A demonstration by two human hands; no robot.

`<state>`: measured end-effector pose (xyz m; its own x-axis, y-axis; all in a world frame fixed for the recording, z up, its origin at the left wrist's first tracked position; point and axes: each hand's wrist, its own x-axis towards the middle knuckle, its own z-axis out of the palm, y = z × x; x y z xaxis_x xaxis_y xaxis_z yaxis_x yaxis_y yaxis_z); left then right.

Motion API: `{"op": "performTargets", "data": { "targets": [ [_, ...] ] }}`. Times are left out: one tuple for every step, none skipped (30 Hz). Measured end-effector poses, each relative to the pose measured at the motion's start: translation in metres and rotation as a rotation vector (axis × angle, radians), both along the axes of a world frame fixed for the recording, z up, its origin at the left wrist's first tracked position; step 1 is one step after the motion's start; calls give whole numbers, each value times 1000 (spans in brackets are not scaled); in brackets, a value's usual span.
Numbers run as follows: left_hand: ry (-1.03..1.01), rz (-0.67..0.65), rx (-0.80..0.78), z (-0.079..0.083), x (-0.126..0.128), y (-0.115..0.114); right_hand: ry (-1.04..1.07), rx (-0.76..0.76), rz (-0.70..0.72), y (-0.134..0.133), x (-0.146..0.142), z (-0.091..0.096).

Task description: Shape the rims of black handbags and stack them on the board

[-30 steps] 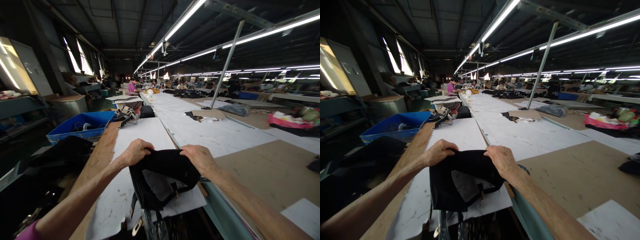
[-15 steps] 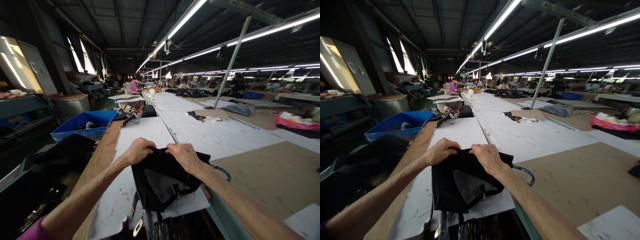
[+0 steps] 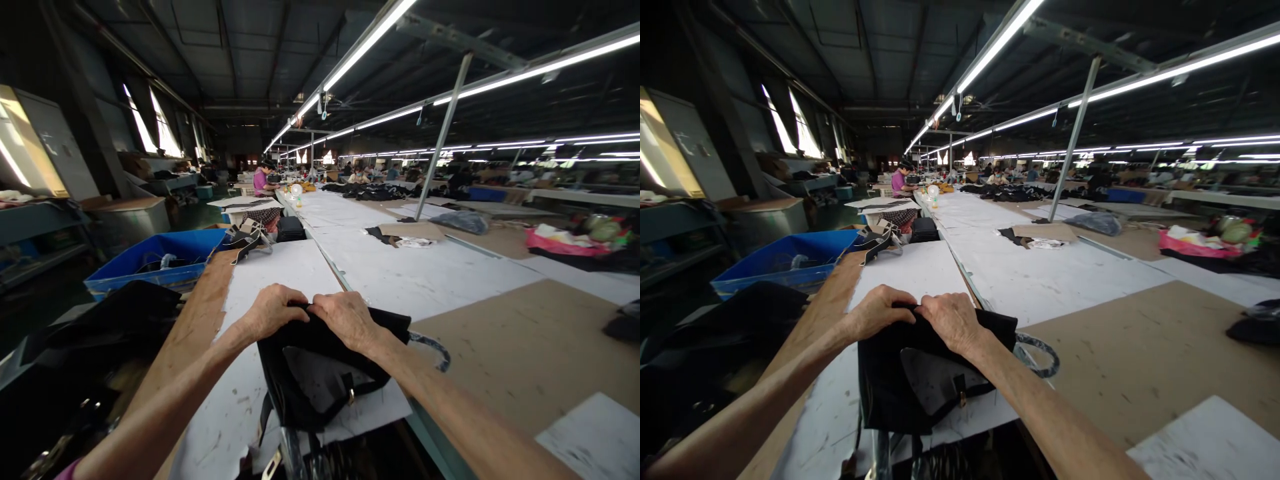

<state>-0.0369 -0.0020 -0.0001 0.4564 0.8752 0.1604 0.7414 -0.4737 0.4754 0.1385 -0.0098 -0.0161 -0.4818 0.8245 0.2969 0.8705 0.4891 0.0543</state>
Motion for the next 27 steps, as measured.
{"op": "performTargets", "data": {
  "targets": [
    [8, 4, 18, -1, 1, 0, -4, -6, 1, -2, -1, 1],
    [16, 7, 36, -1, 2, 1, -9, -11, 2, -3, -1, 2],
    [25, 10, 51, -2, 2, 1, -14, -17, 3, -4, 0, 3],
    [33, 11, 60, -2, 2, 1, -18, -21, -1, -5, 2, 3],
    [38, 10, 62, -2, 2, 2, -21, -23, -8, -5, 6, 4],
    [40, 7, 61, -1, 2, 2, -24, -23, -22, -6, 12, 4],
    [40, 2, 59, -1, 1, 3, -27, -20, -45, -7, 21, 4],
    [39, -2, 57, 0, 1, 3, -30, -15, -76, -8, 31, 3],
    [37, -4, 55, 0, 1, 4, -33, -10, -111, -10, 43, 2],
    [33, -2, 53, 1, 1, 4, -34, -6, -149, -12, 56, 0],
    [30, 2, 47, 1, 1, 5, -30, -6, -183, -14, 69, -1],
    [27, 8, 42, 1, 1, 6, -20, -8, -210, -16, 81, -3],
    [24, 13, 37, 1, 1, 6, -6, -15, -227, -19, 92, -4],
    [21, 19, 35, 1, 1, 7, 13, -25, -234, -21, 102, -6],
    [17, 21, 36, 1, 1, 7, 34, -35, -233, -24, 109, -8],
    [14, 23, 39, 0, 2, 7, 59, -44, -225, -25, 113, -9],
    [13, 23, 41, 0, 2, 7, 86, -54, -215, -27, 116, -10],
    [15, 20, 40, 0, 2, 7, 118, -63, -205, -28, 117, -11],
    [19, 14, 38, 1, 2, 7, 152, -72, -196, -28, 117, -11],
    [24, 9, 33, 1, 2, 7, 184, -82, -189, -29, 116, -11],
    [28, 7, 29, 2, 2, 7, 212, -90, -187, -29, 114, -11],
    [31, 7, 23, 3, 3, 8, 231, -94, -189, -29, 113, -10],
    [29, 8, 18, 4, 3, 9, 241, -95, -193, -29, 113, -10],
    [23, 14, 10, 4, 3, 9, 243, -93, -198, -30, 113, -9],
    [15, 18, 2, 5, 3, 10, 241, -92, -203, -31, 114, -8],
    [5, 21, -6, 5, 3, 10, 236, -94, -206, -33, 114, -6],
    [-8, 20, -11, 6, 3, 10, 228, -102, -209, -34, 115, -4]
  ]
}}
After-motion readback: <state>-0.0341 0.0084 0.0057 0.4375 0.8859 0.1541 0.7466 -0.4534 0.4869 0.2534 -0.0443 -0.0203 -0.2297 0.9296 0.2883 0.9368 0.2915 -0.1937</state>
